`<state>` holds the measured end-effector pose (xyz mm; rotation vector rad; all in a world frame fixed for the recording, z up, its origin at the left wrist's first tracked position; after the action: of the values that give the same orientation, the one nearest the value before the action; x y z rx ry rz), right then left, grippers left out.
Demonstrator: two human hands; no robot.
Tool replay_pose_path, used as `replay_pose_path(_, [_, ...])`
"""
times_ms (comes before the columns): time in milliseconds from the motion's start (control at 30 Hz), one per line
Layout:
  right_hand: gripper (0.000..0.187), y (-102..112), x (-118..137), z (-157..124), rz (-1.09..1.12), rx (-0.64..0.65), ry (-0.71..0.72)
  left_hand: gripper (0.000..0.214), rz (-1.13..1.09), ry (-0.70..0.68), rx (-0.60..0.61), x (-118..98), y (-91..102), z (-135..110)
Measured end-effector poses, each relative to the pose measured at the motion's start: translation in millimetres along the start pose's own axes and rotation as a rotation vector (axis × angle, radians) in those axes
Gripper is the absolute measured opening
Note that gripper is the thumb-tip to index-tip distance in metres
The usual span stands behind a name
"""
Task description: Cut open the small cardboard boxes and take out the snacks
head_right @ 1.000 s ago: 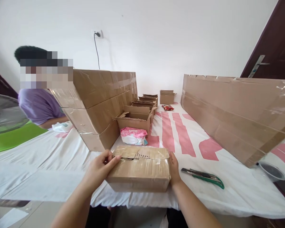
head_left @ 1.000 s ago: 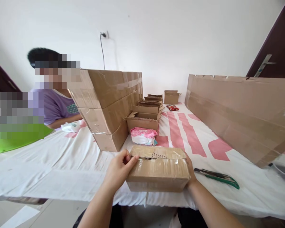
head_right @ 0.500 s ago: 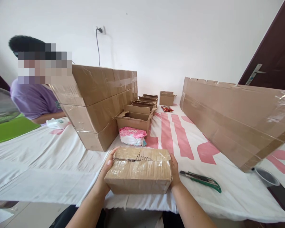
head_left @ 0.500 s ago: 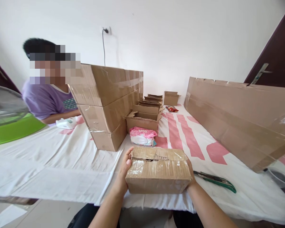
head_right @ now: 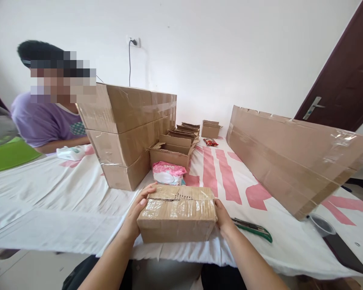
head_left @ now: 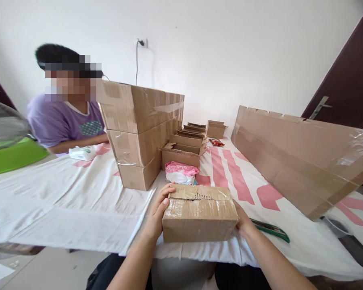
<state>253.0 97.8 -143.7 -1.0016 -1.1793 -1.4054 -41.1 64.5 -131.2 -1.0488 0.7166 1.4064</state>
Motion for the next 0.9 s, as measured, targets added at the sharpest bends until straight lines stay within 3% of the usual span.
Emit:
replay_pose_path(100, [0.031, 42.9, -3.2, -10.2, -0.335, 0.076, 0.051, 0.039, -0.015, 0.009, -0.03, 3.3, -1.7, 0.3])
replay_pose_path(167, [0.03, 77.0, -7.1, -20.6, -0.692, 0.023, 0.143, 0.041, -0.024, 0.018, -0.041, 4.3, -3.5, 0.5])
replay_pose_path(267, [0.033, 114.3, -22.8, -38.0, -1.036, 0.005, 0.138, 0.043, -0.049, 0.038, -0.037, 5.0, -5.4, 1.1])
replay_pose_path(400, [0.033, 130.5, -41.9, -51.8, -1.134, 0.041, 0.133, 0.043, -0.085, 0.043, -0.012, 4.4, -6.3, 0.8])
replay_pose_path(500, [0.032, 132.1, -36.1, -46.2, -1.045, -0.029, 0.187, 0.042, -0.084, 0.031, -0.008, 3.2, -5.9, -0.6])
replay_pose_path(600, [0.032, 126.0, 2.0, -32.0, -0.98, -0.172, 0.361, 0.044, -0.068, 0.034, -0.015, 2.4, -6.0, -1.7])
replay_pose_path(700, [0.032, 98.7, 64.2, -22.5, -0.985, -0.222, 0.646, 0.046, -0.065, 0.031, -0.024, 1.3, -6.2, -1.6])
replay_pose_path(800, [0.034, 49.1, 120.3, -22.6, -1.02, -0.039, 0.893, 0.047, -0.059, 0.022, -0.026, 0.9, -5.7, -1.4])
replay_pose_path(900, [0.037, -4.1, 151.3, -29.3, -1.086, 0.174, 1.094, 0.047, -0.045, 0.015, -0.019, 2.5, -5.1, -1.4])
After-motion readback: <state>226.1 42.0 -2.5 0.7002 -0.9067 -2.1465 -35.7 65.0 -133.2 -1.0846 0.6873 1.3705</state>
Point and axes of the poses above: each hand's wrist, its own z-axis towards the middle knuckle, its own y-axis out of the back of the hand, x = y × z, the point moved 4 cm from there along z, towards the middle knuckle, and after that the axes turned 2 degrees about y, right-handed, at the moved point
